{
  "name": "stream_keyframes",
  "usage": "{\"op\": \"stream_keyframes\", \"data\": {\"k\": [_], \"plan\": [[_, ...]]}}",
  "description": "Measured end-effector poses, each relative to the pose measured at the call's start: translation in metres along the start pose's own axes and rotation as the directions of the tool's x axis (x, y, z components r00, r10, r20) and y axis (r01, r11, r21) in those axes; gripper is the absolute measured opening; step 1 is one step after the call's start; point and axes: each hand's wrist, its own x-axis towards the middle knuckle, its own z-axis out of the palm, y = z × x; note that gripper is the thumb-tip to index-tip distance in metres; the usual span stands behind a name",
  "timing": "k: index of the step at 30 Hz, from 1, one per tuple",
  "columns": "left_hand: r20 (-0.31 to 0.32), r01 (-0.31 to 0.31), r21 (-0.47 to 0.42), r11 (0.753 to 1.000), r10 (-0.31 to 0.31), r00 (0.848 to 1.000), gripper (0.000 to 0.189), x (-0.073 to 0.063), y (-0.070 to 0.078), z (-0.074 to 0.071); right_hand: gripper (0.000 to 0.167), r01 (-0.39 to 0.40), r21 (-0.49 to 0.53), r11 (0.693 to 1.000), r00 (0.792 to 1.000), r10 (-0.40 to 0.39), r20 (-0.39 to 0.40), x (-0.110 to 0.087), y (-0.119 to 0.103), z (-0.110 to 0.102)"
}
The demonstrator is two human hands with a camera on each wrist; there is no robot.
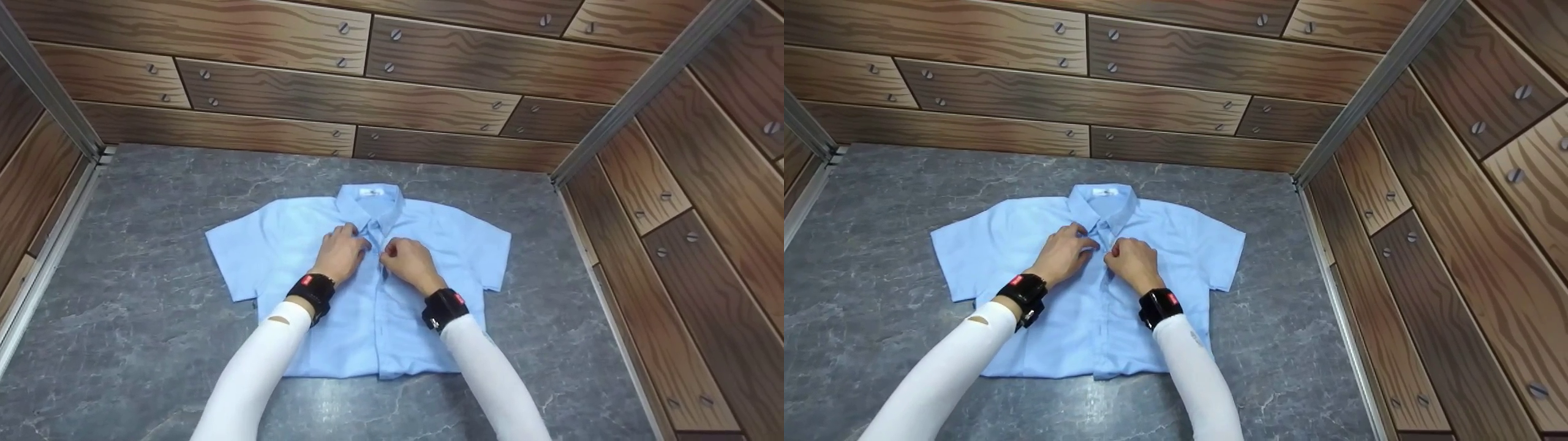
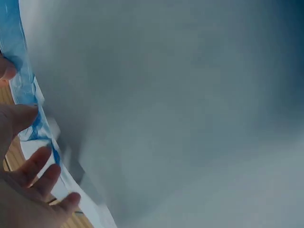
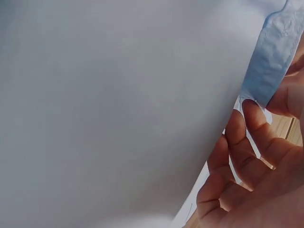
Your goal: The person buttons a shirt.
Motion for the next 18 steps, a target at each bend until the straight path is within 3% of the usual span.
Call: {"op": "stream_keyframes", "data": {"k": [7, 12, 18], "plan": [[-0.011, -0.038, 0.021, 0.999, 0.039, 0.999, 0.017, 0.006, 0.007, 0.012, 0.011, 0.026, 0.009, 1.000, 1.000, -0.025, -0.015, -0.002, 0.001, 0.002], [-0.014, -0.014, 0.055, 0.998, 0.015, 1.000, 0.013, 0.009, 0.009, 0.018, 0.009, 0.034, -0.005, 0.999, 0.999, -0.034, -0.034, -0.003, 0.001, 0.002], [-0.038, 0.022, 0.034, 0.999, -0.021, 0.999, 0.007, 0.012, 0.013, 0.018, 0.008, 0.046, -0.007, 0.999, 0.997, -0.047, -0.064, -0.004, 0.000, 0.003]]}}
